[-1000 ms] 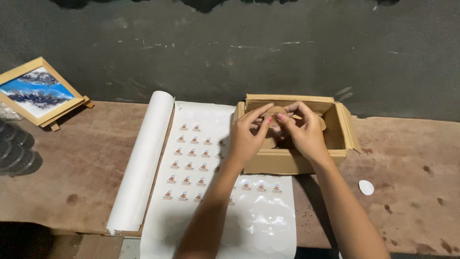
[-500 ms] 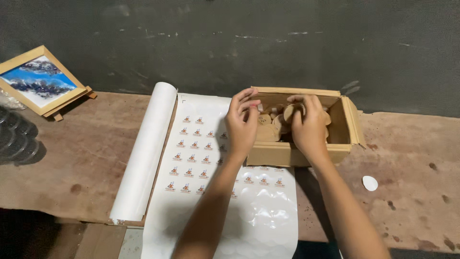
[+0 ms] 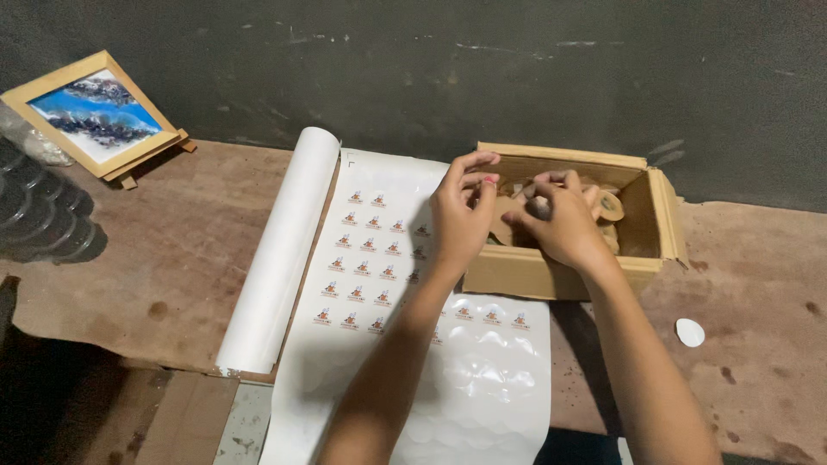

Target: The person repeatedly picks round wooden discs from a cardboard box, peels small stickers from a roll, and presses them onto the discs. The person handles the discs one at a time, placing each labeled disc back into the box. The process continues throughout the clip.

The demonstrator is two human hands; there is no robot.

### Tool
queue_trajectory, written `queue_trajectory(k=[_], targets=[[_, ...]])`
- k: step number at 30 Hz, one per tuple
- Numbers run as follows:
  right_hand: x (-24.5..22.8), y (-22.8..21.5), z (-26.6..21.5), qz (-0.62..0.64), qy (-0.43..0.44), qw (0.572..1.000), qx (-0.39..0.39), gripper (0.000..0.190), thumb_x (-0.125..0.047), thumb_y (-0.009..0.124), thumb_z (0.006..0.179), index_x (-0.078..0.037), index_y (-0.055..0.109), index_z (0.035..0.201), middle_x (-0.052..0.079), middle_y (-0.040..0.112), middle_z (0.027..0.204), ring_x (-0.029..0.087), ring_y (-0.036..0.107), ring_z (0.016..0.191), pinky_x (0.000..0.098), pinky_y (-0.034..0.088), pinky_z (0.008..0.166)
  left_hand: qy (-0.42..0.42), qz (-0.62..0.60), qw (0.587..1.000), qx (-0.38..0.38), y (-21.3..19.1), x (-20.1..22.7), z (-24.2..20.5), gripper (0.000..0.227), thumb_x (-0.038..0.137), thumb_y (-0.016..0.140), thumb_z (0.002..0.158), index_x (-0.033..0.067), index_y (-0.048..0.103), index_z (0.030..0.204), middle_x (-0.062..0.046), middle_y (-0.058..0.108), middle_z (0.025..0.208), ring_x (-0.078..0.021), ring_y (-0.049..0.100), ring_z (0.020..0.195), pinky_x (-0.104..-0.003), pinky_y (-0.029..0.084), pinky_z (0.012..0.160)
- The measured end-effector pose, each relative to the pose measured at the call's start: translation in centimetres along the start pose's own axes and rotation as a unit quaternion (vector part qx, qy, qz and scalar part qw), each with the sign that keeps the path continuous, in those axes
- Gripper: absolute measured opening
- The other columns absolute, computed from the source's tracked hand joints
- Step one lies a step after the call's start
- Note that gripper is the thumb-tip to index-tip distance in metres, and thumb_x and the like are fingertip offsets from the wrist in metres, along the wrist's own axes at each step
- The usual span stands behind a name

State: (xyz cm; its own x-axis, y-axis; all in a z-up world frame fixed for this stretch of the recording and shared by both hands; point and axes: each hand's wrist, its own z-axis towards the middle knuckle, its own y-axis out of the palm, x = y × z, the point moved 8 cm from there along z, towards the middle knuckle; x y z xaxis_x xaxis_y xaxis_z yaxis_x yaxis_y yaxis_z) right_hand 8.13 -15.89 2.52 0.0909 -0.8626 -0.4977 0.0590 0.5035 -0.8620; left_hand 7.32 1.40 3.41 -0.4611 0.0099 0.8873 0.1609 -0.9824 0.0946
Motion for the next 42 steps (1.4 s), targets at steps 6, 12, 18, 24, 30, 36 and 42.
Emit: queue_trajectory(k=[6, 12, 18, 24, 30, 36, 42], targets=[[1.9, -1.1, 0.4, 0.115, -0.020, 0.990, 0.080, 0.031, -0.042, 0.066, 0.105, -0.013, 0.076, 0.105, 0.009, 0.059, 0.131, 0.047, 0.047, 0.116, 0.0545, 0.042, 0.099, -0.004, 0.000, 1.000, -0.014, 0.2, -0.1, 0.1, 0.027, -0.002, 0.052, 0.095, 0.0046, 0.067, 0.117, -0.014, 0.075, 0.114, -0.0276, 0.075, 0.104, -0.037, 0.062, 0.088], [1.3, -1.5, 0.6, 0.228, -0.094, 0.966, 0.080, 0.029, -0.030, 0.063, 0.109, -0.003, 0.071, 0.111, 0.018, 0.060, 0.131, 0.042, 0.058, 0.123, 0.0512, 0.049, 0.100, 0.009, 0.036, 0.998, -0.053, 0.5, 1.5, -0.1, 0.029, 0.005, 0.061, 0.097, 0.0068, 0.066, 0.125, -0.016, 0.075, 0.116, -0.0313, 0.074, 0.106, -0.038, 0.062, 0.089], [0.8, -1.8, 0.1, 0.306, -0.134, 0.939, 0.081, 0.035, -0.026, 0.044, 0.117, -0.005, 0.072, 0.109, 0.013, 0.062, 0.115, 0.025, 0.059, 0.115, 0.0432, 0.048, 0.101, 0.004, 0.055, 0.996, -0.073, 0.9, 0.3, -0.3, 0.032, 0.017, 0.071, 0.097, 0.0143, 0.068, 0.129, -0.019, 0.075, 0.112, -0.0301, 0.077, 0.095, -0.036, 0.063, 0.081], [0.3, -1.7, -0.2, 0.316, -0.125, 0.937, 0.082, 0.018, -0.017, 0.075, 0.099, -0.001, 0.070, 0.102, 0.014, 0.061, 0.121, 0.023, 0.059, 0.109, 0.0372, 0.050, 0.098, 0.005, 0.028, 0.999, -0.043, 0.4, 0.7, -0.3, 0.032, 0.007, 0.068, 0.095, 0.0107, 0.067, 0.127, -0.021, 0.072, 0.117, -0.0298, 0.077, 0.089, -0.036, 0.065, 0.076], [1.8, -1.6, 0.2, 0.342, -0.098, 0.928, 0.112, 0.016, -0.018, 0.075, 0.100, -0.003, 0.070, 0.106, 0.010, 0.058, 0.124, 0.016, 0.060, 0.110, 0.0319, 0.053, 0.097, -0.007, 0.023, 0.998, -0.061, 0.8, 0.7, -0.3, 0.024, 0.011, 0.068, 0.096, 0.0043, 0.069, 0.119, -0.021, 0.072, 0.112, -0.0308, 0.078, 0.088, -0.036, 0.065, 0.072], [-0.5, -4.6, -2.1, 0.309, -0.193, 0.899, 0.244, 0.011, -0.003, 0.069, 0.106, -0.001, 0.067, 0.116, 0.011, 0.062, 0.115, 0.021, 0.062, 0.106, 0.0338, 0.053, 0.092, -0.026, 0.012, 0.998, -0.061, 0.7, -0.5, 0.0, 0.030, 0.018, 0.067, 0.099, -0.0005, 0.065, 0.122, -0.023, 0.074, 0.102, -0.0308, 0.078, 0.085, -0.038, 0.065, 0.071], [-4.9, -6.3, -8.0, 0.248, -0.300, 0.862, 0.324, 0.006, 0.001, 0.062, 0.109, 0.007, 0.064, 0.111, 0.016, 0.054, 0.103, 0.028, 0.058, 0.092, 0.0339, 0.053, 0.080, -0.040, -0.106, 0.992, -0.061, 0.3, -2.6, 0.6, 0.026, 0.018, 0.070, 0.099, 0.0025, 0.067, 0.119, -0.022, 0.073, 0.107, -0.0220, 0.076, 0.092, -0.033, 0.066, 0.075]])
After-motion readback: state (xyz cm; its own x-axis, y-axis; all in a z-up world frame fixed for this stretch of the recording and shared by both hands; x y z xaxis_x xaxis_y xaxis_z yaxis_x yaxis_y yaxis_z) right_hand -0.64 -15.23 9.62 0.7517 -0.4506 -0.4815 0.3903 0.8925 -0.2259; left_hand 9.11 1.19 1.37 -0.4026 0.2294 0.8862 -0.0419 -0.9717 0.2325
